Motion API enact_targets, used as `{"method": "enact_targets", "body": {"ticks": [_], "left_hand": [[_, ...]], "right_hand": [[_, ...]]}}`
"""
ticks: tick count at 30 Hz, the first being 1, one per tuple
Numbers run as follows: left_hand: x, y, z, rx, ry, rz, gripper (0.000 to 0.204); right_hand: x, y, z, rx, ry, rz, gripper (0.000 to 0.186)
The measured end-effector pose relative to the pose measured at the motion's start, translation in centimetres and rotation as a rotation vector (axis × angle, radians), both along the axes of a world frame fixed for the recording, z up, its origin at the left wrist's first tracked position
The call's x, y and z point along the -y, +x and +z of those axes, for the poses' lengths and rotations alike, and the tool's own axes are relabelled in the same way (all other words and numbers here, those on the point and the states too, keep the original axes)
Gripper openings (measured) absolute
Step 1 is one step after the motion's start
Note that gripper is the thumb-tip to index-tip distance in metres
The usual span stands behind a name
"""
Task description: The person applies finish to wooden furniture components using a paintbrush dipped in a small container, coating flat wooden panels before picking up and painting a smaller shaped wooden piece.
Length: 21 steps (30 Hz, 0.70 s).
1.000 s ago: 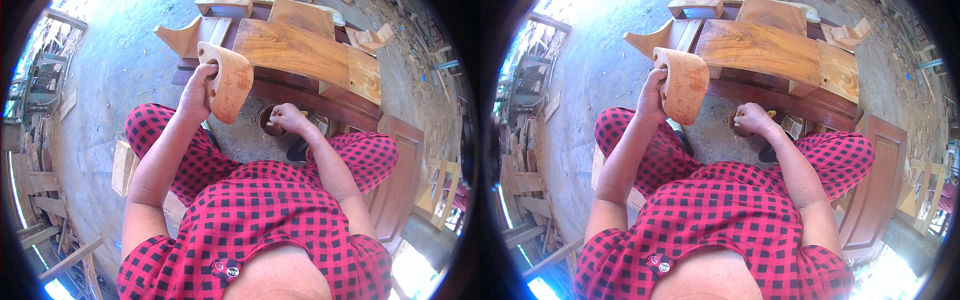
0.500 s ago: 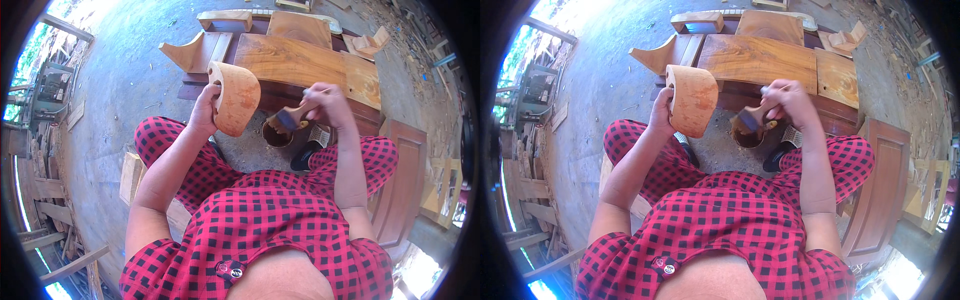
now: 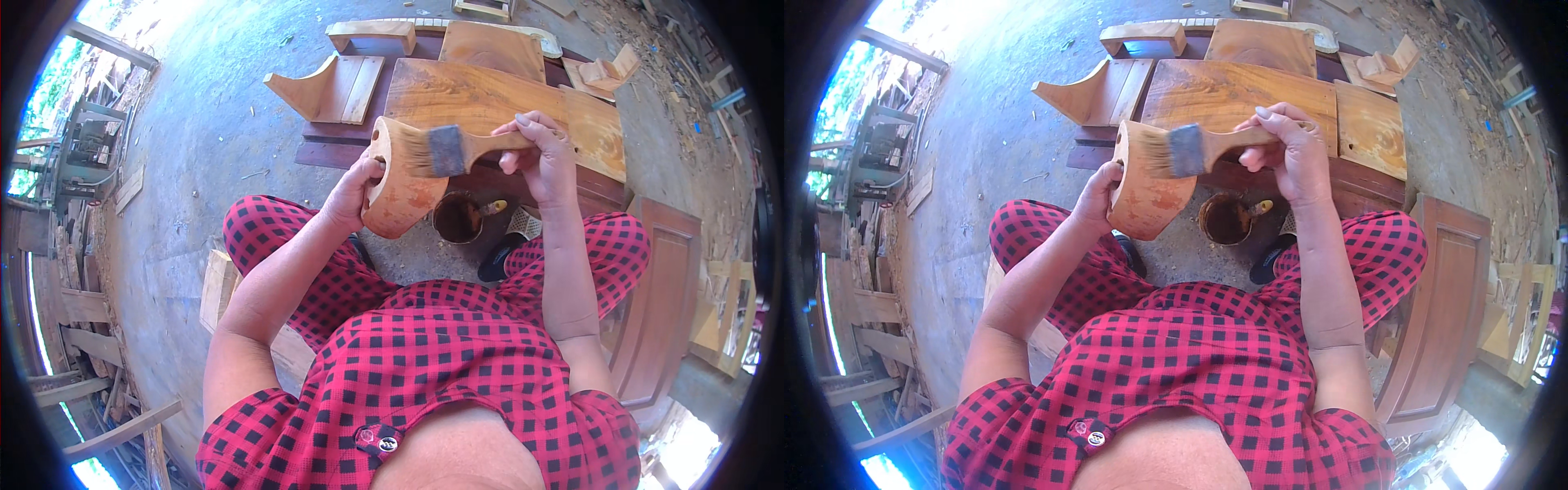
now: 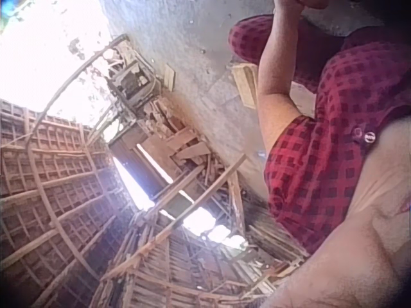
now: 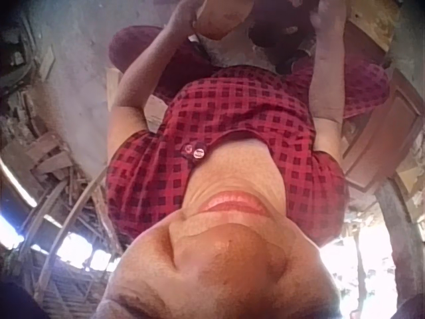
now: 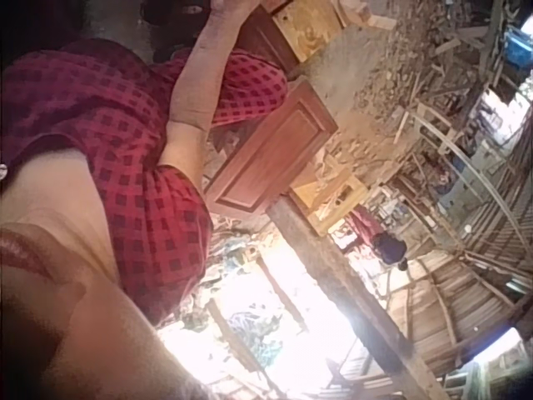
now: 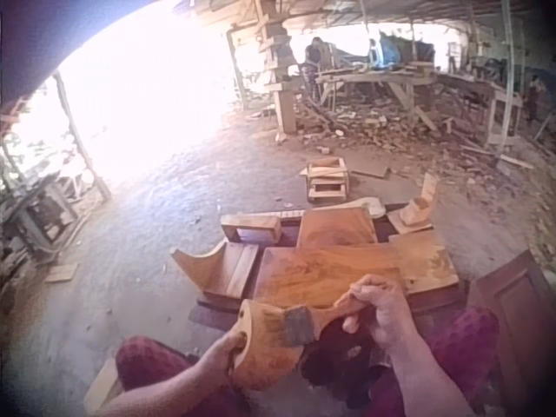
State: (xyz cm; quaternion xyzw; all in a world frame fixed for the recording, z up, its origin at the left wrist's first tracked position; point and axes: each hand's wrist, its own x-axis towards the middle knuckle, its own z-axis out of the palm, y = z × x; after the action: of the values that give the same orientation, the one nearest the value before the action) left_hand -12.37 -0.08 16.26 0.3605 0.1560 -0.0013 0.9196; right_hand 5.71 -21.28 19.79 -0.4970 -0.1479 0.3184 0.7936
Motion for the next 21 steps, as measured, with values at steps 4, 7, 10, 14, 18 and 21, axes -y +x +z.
{"method": "enact_targets", "body": {"ticks": [4,7,10,14,18,21], "left_hand": [[0.0,-0.2,0.3,-0.014,0.003,0.036,0.062],[0.0,-0.1,0.3,-0.001,0.026,0.013,0.065],[0.3,0.0,0.4,0.045,0.077,-0.036,0.067],[0.7,0.0,0.6,0.062,0.088,-0.063,0.069],[0.5,-0.5,0.9,0.057,0.103,-0.068,0.071],[0.2,-0.7,0.9,0.054,0.114,-0.083,0.072]], "right_hand": [[1.5,2.1,0.4,0.061,-0.204,-0.117,0.012],[2.1,2.5,0.9,0.059,-0.08,-0.161,0.012],[1.3,1.5,0.8,-0.009,0.106,-0.084,0.015],[0.5,0.9,0.2,-0.06,0.035,-0.056,0.014],[1.4,2.7,-0.4,-0.085,-0.154,-0.135,0.012],[2.5,3.8,-0.2,0.03,-0.207,-0.15,0.012]]}}
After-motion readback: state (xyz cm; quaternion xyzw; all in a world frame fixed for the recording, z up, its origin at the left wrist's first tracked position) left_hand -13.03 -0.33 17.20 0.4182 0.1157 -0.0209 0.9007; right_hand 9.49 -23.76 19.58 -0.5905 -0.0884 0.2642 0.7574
